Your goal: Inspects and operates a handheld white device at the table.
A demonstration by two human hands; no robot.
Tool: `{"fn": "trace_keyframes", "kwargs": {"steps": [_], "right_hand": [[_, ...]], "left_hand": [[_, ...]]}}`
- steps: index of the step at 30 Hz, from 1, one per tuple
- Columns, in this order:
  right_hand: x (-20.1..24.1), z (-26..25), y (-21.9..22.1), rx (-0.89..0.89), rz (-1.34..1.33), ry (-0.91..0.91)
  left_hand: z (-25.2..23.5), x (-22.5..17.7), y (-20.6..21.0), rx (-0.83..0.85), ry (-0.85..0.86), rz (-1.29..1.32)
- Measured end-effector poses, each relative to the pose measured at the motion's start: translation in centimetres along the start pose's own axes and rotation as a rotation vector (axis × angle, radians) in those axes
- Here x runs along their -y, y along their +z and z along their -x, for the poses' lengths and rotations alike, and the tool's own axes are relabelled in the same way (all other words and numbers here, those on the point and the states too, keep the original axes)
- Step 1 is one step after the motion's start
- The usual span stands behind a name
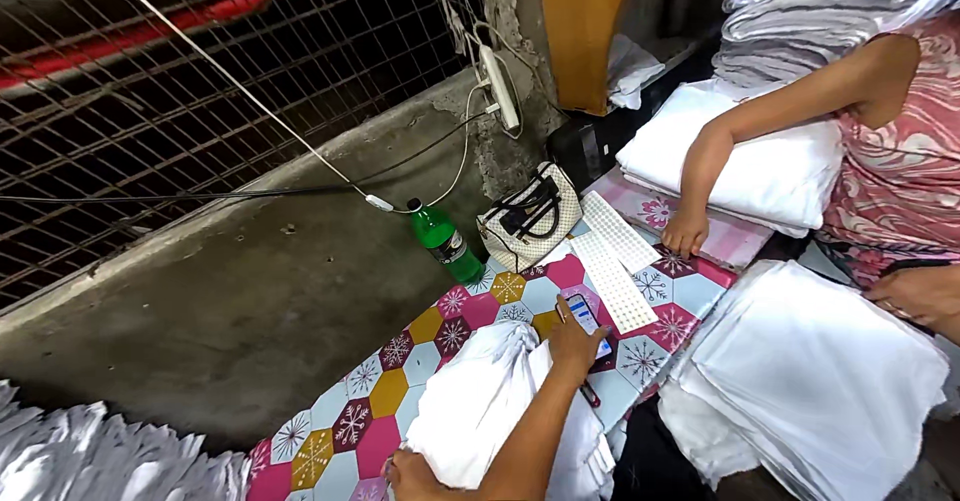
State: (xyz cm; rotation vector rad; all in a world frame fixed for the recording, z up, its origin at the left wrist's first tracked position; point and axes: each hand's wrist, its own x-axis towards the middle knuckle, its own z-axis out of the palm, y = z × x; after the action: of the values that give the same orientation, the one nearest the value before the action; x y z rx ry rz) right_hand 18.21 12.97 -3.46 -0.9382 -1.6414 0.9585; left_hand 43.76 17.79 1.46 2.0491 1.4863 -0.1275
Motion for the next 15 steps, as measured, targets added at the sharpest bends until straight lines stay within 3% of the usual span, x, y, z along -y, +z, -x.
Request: {"fn": "trace_keyframes", "kwargs": {"steps": [2, 5, 9, 13, 15], "right_hand": [[-4.5, -1.7, 3.5, 0.131, -0.155, 0.27], [-5.0, -3.1, 4.6, 0.205, -0.161, 0.456], [-2.4, -3.0, 2.3, 0.286, -0.132, 0.468], [-3.2, -2.7, 2.0, 0.274, -0.138, 0.364], [1.5, -2.0, -1.4, 0.283, -0.019, 0.312]], "left_hand": [[-1.7, -1.0, 2.0, 0.006, -0.063, -0.124], [-2.9, -1.6, 4.5, -0.022, -0.152, -0.169], [-3.4, -2.0, 4.6, -0.049, -0.204, -0.098], [-4.5, -1.8, 4.4, -0.061, -0.23, -0.072], [-4.8, -1.8, 4.5, -0.062, -0.225, -0.052]]}}
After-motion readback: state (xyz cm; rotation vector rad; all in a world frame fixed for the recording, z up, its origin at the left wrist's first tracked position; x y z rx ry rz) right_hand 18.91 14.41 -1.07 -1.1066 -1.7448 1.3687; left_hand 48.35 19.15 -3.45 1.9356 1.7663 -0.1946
